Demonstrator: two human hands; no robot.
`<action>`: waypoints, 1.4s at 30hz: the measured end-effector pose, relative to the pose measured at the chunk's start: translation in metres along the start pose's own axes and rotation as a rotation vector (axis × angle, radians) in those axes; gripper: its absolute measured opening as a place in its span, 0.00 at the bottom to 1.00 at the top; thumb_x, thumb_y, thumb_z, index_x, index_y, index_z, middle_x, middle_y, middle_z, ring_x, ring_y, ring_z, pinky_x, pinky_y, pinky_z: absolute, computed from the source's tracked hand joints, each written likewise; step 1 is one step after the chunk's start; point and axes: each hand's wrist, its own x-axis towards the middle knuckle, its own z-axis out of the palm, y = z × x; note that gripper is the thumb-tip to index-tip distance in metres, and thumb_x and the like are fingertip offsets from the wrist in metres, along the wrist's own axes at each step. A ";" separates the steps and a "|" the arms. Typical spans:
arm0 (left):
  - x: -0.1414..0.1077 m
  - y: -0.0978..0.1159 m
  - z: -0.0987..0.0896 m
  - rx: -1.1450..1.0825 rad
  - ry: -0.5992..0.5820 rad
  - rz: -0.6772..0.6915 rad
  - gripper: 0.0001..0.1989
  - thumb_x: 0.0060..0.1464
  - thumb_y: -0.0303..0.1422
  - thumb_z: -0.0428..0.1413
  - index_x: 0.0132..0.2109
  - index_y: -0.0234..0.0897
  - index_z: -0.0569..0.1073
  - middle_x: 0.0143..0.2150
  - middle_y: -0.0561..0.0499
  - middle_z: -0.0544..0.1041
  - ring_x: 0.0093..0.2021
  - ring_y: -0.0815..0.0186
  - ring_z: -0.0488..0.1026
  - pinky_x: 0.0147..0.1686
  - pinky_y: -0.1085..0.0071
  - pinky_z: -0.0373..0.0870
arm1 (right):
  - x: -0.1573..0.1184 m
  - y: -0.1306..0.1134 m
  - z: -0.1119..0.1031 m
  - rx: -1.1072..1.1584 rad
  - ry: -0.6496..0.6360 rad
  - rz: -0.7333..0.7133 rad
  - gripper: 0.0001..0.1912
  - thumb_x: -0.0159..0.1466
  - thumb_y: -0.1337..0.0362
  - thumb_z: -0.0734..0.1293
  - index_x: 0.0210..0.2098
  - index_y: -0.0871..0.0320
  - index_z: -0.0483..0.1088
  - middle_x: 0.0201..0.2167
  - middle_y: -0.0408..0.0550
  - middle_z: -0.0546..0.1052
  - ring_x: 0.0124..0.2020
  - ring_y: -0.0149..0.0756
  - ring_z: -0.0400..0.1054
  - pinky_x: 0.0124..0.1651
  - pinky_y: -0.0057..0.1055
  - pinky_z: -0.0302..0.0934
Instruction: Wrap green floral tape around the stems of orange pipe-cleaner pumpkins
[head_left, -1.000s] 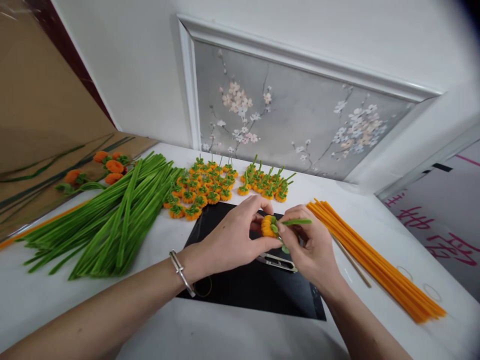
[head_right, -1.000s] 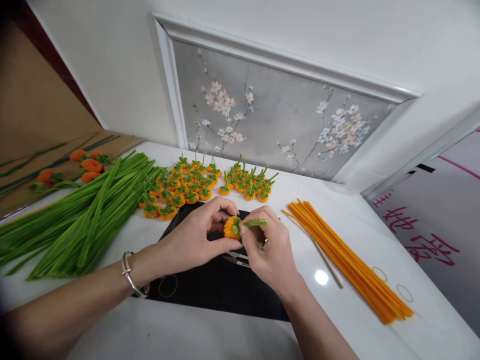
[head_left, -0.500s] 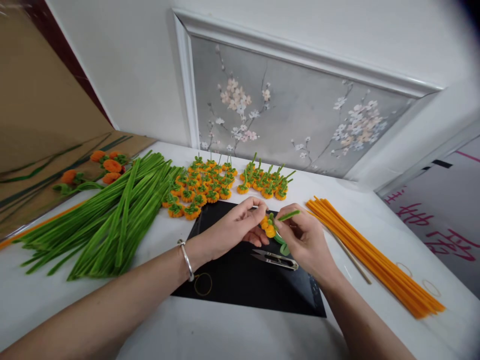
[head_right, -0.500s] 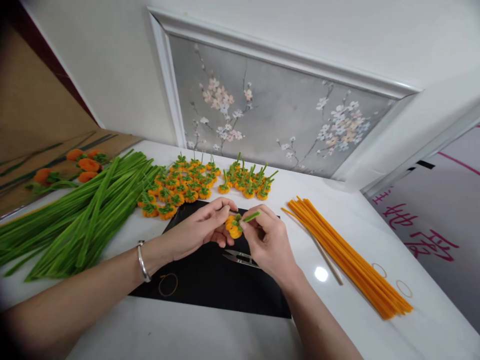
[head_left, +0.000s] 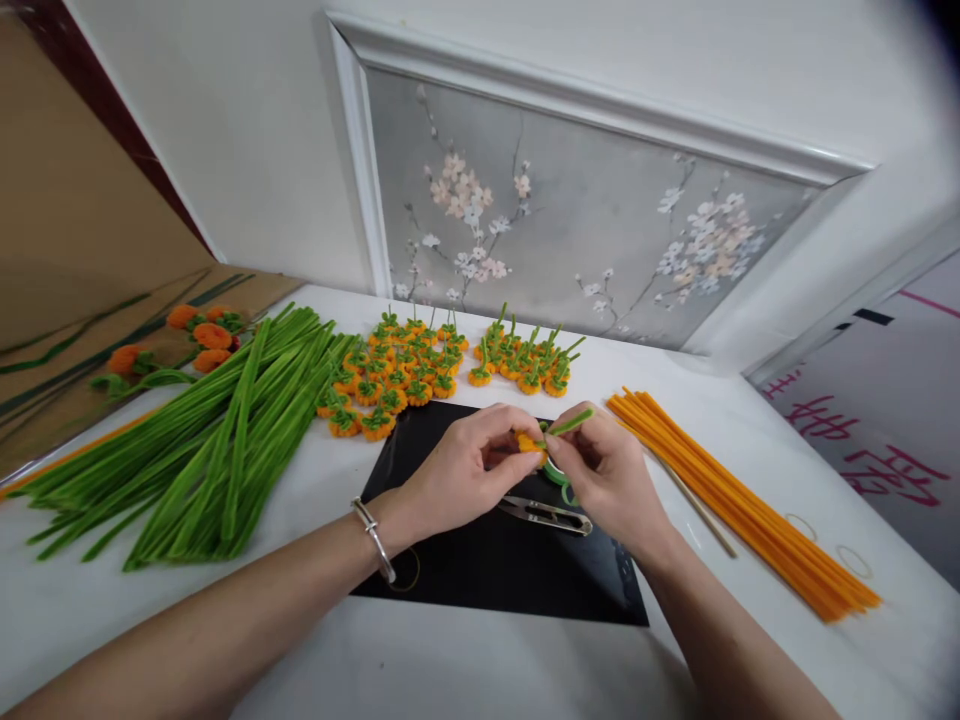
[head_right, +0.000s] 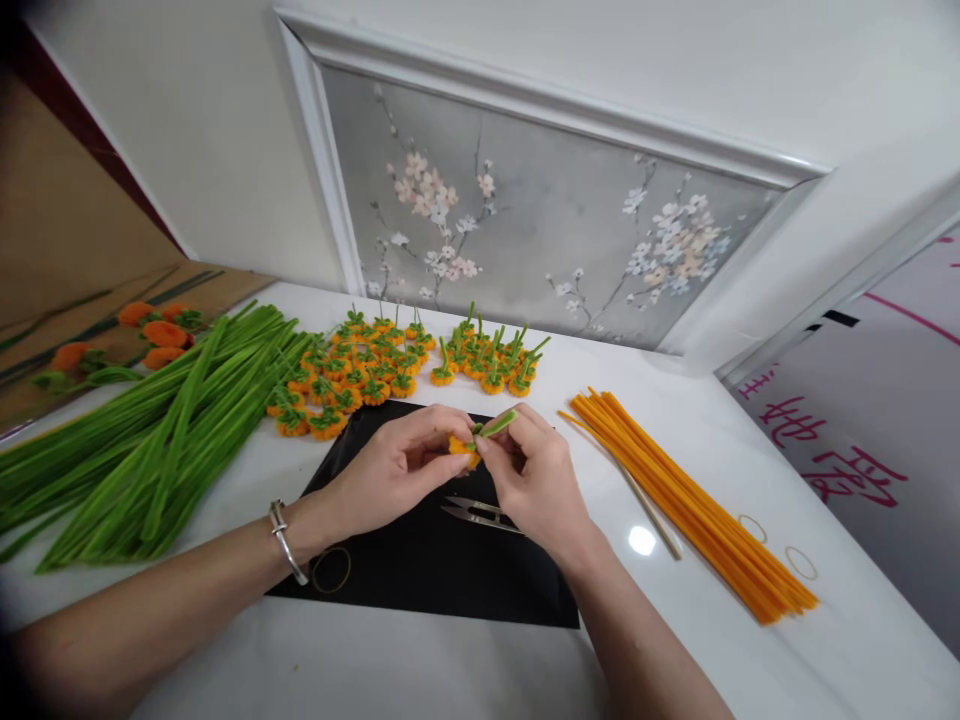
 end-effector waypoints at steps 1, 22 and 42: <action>0.000 -0.001 0.000 -0.054 -0.006 -0.044 0.04 0.55 0.29 0.55 0.39 0.36 0.70 0.36 0.52 0.70 0.33 0.71 0.69 0.34 0.74 0.68 | 0.001 0.000 -0.001 0.000 -0.007 -0.007 0.07 0.63 0.66 0.64 0.28 0.58 0.67 0.27 0.44 0.67 0.27 0.30 0.61 0.27 0.28 0.55; 0.000 0.008 -0.007 0.124 -0.024 0.016 0.21 0.48 0.34 0.62 0.48 0.41 0.66 0.49 0.48 0.69 0.40 0.66 0.70 0.40 0.69 0.70 | 0.001 -0.005 -0.001 -0.041 -0.027 0.010 0.09 0.63 0.65 0.63 0.27 0.58 0.64 0.23 0.42 0.64 0.25 0.30 0.57 0.26 0.28 0.53; 0.004 0.009 -0.011 -0.196 -0.168 -0.224 0.07 0.55 0.33 0.54 0.38 0.33 0.71 0.31 0.52 0.70 0.28 0.72 0.65 0.30 0.74 0.65 | 0.002 -0.011 -0.002 -0.131 -0.063 -0.194 0.06 0.63 0.73 0.61 0.30 0.57 0.66 0.31 0.45 0.69 0.32 0.33 0.64 0.34 0.29 0.60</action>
